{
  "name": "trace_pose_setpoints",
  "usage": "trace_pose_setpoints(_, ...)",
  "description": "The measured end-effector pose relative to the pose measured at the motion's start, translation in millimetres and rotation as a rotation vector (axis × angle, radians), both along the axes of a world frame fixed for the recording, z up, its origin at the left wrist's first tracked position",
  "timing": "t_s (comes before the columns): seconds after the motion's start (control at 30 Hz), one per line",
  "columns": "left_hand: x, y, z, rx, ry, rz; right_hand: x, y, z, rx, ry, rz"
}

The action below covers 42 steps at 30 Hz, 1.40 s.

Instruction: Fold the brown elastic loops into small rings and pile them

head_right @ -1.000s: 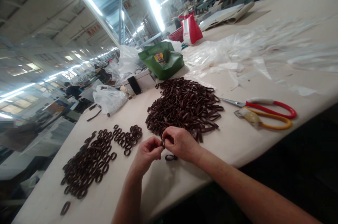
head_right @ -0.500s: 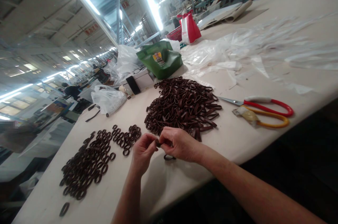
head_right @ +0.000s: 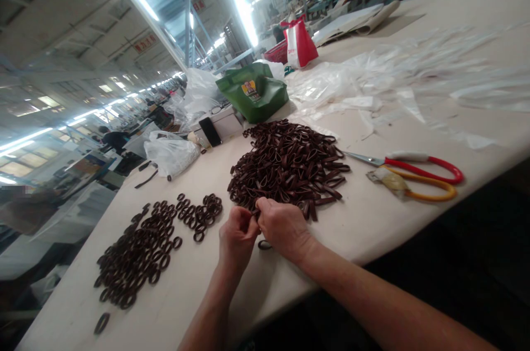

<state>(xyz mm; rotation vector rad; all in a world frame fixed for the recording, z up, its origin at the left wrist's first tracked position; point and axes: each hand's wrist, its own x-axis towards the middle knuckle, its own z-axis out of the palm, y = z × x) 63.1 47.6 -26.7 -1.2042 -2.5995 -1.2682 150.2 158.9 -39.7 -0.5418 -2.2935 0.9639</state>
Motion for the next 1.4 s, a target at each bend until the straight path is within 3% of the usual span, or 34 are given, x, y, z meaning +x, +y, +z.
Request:
trace_pose_setpoints(0.13, -2, 1, 0.7, -0.011, -0.03, 0.008, 1, 4, 3.1, -0.111, -0.005, 0.088)
trace_pose_setpoints(0.3, -10, -4, 1.0, 0.007, -0.068, 0.063, 3, 13, 9.5, -0.31, 0.039, 0.378)
trace_pose_setpoints(0.37, -11, -6, 1.8, 0.034, -0.088, 0.059, 4, 14, 10.3, -0.344, 0.065, 0.426)
trace_pose_setpoints(0.57, -5, -5, 3.3, 0.096, -0.217, 0.002, 1, 13, 7.7, -0.328, 0.181, 0.287)
trace_pose_setpoints(0.77, 0, -1, -0.7, 0.027, -0.133, -0.005, 1, 14, 4.0, -0.207, 0.182, 0.148)
trace_pose_setpoints(0.83, -14, -8, 3.6, 0.05, -0.124, 0.06, 3, 16, 4.9, -0.181, 0.182, 0.151)
trace_pose_setpoints(0.97, -59, -37, 22.5, 0.165, -0.053, 0.414, 6, 30, 6.7, -0.156, 0.217, 0.114)
trace_pose_setpoints(1.03, -75, -50, 29.6, 0.195, -0.052, 0.502, 6, 38, 6.3, -0.148, 0.235, 0.072)
trace_pose_setpoints(1.1, -75, -53, 30.9, 0.142, -0.191, 0.341, 7, 43, 5.5, -0.142, 0.242, 0.048)
trace_pose_setpoints(1.23, -42, -35, 22.0, -0.258, -0.376, -0.175, 7, 44, 5.3, -0.118, 0.237, 0.052)
trace_pose_setpoints(1.3, -25, -24, 17.6, -0.386, -0.344, -0.287, 6, 42, 5.4, -0.105, 0.235, 0.061)
trace_pose_setpoints(1.4, -15, -16, 14.7, -0.424, -0.348, -0.375, 6, 42, 4.1, -0.091, 0.241, 0.071)
